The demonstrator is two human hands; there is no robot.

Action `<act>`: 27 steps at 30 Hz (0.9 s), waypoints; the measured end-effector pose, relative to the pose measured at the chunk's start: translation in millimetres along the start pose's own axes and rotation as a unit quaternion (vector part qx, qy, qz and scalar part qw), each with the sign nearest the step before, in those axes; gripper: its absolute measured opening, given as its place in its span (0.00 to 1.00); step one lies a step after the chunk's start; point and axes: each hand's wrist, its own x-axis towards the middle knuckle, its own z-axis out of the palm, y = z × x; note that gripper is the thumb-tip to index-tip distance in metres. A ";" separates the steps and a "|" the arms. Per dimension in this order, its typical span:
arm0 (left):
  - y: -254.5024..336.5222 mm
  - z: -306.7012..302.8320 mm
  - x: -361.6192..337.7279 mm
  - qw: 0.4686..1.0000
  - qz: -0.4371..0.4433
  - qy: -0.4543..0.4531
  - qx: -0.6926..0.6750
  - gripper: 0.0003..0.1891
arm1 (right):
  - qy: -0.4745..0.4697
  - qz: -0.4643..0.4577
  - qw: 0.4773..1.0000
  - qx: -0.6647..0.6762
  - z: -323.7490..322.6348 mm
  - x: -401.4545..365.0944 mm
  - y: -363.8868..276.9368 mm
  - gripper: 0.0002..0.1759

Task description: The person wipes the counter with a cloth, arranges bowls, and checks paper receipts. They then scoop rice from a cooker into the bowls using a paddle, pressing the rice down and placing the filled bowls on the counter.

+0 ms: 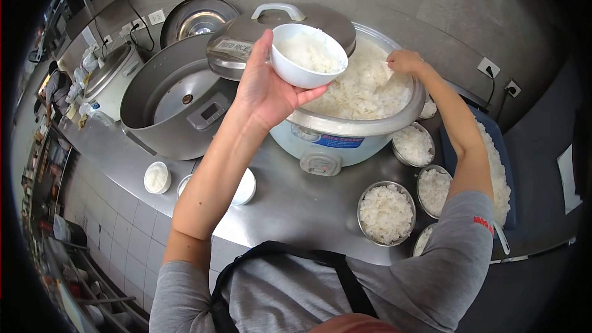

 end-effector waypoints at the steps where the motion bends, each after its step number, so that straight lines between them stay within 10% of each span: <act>1: -1.0 -1.5 1.5 1.000 -0.005 0.001 0.001 0.36 | -0.031 -0.006 0.999 0.016 -3.6 2.7 6.3 0.12; 7: -14.5 -9.6 14.0 0.998 -0.042 -0.017 -0.033 0.35 | -0.172 0.001 0.925 0.339 -33.4 -23.0 42.3 0.09; 13: -43.0 2.6 37.9 0.997 -0.052 0.056 0.021 0.35 | -0.075 0.050 0.920 0.382 -49.5 -69.1 51.5 0.09; 17: -44.7 7.4 35.6 0.999 -0.026 0.038 0.003 0.37 | 0.075 0.016 0.997 0.033 -56.4 -90.8 23.8 0.13; 21: -24.9 9.1 19.1 1.000 -0.013 0.019 0.006 0.35 | 0.236 0.058 0.970 0.002 -20.5 -86.9 3.3 0.12; 27: 0.7 -3.9 -12.6 1.000 0.007 0.020 0.017 0.35 | -0.029 -0.007 0.997 0.067 -9.9 -45.4 -31.7 0.11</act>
